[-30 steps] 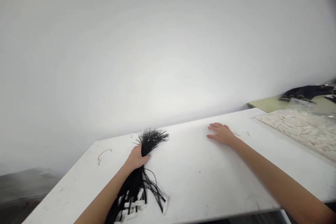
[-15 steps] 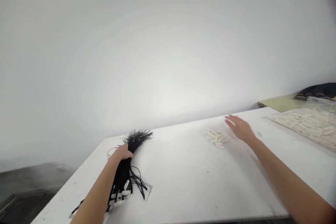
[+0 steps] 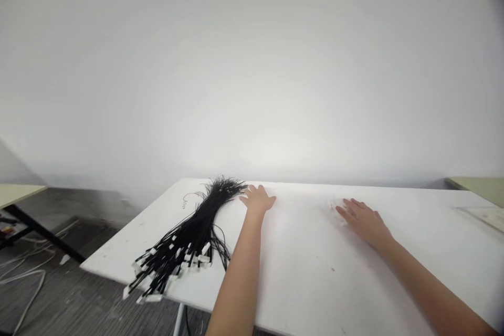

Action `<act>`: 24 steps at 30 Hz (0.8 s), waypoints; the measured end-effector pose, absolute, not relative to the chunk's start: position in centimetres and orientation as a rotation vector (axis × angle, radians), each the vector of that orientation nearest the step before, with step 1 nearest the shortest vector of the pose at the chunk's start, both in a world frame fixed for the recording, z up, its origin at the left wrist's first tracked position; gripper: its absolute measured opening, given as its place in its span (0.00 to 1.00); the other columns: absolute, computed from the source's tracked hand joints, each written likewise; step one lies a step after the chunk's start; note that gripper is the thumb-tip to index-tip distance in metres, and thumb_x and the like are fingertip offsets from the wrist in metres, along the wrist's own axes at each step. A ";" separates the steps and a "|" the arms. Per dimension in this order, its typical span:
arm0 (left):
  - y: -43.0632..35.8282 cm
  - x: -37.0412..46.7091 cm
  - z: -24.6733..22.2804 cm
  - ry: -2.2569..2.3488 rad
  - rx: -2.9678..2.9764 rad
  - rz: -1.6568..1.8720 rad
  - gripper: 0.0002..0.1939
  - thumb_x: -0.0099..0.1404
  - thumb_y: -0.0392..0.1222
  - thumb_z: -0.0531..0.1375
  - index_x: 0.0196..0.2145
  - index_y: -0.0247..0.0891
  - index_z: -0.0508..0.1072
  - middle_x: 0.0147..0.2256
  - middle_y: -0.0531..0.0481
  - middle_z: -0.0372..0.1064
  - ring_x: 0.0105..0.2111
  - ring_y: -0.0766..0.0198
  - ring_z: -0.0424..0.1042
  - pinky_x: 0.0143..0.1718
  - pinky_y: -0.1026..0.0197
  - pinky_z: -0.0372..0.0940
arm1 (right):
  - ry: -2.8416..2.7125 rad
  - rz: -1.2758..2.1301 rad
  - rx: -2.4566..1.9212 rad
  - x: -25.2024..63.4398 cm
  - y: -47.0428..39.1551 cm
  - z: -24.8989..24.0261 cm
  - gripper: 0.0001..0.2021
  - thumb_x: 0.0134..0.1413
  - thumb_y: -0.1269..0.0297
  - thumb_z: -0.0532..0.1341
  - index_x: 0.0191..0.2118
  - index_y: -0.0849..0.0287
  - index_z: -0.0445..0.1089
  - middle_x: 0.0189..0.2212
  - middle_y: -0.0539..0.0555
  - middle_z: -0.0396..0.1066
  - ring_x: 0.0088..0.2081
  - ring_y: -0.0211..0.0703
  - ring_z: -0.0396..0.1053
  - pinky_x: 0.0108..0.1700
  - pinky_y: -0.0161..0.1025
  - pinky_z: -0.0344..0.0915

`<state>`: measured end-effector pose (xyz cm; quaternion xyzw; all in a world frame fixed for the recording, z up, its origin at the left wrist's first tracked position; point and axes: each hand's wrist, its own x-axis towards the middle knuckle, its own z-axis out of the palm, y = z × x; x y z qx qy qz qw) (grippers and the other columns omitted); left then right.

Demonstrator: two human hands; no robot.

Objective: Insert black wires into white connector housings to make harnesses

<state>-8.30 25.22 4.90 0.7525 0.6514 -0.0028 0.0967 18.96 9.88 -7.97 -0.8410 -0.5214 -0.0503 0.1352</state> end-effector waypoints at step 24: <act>32.6 -29.3 3.8 1.537 2.616 -0.251 0.26 0.64 0.41 0.60 0.59 0.35 0.62 0.56 0.40 0.63 0.54 0.52 0.65 0.54 0.44 0.62 | -1.841 -0.050 -1.906 13.1 14.7 -7.9 0.19 0.63 0.55 0.56 0.56 0.56 0.66 0.59 0.58 0.61 0.61 0.50 0.58 0.61 0.56 0.55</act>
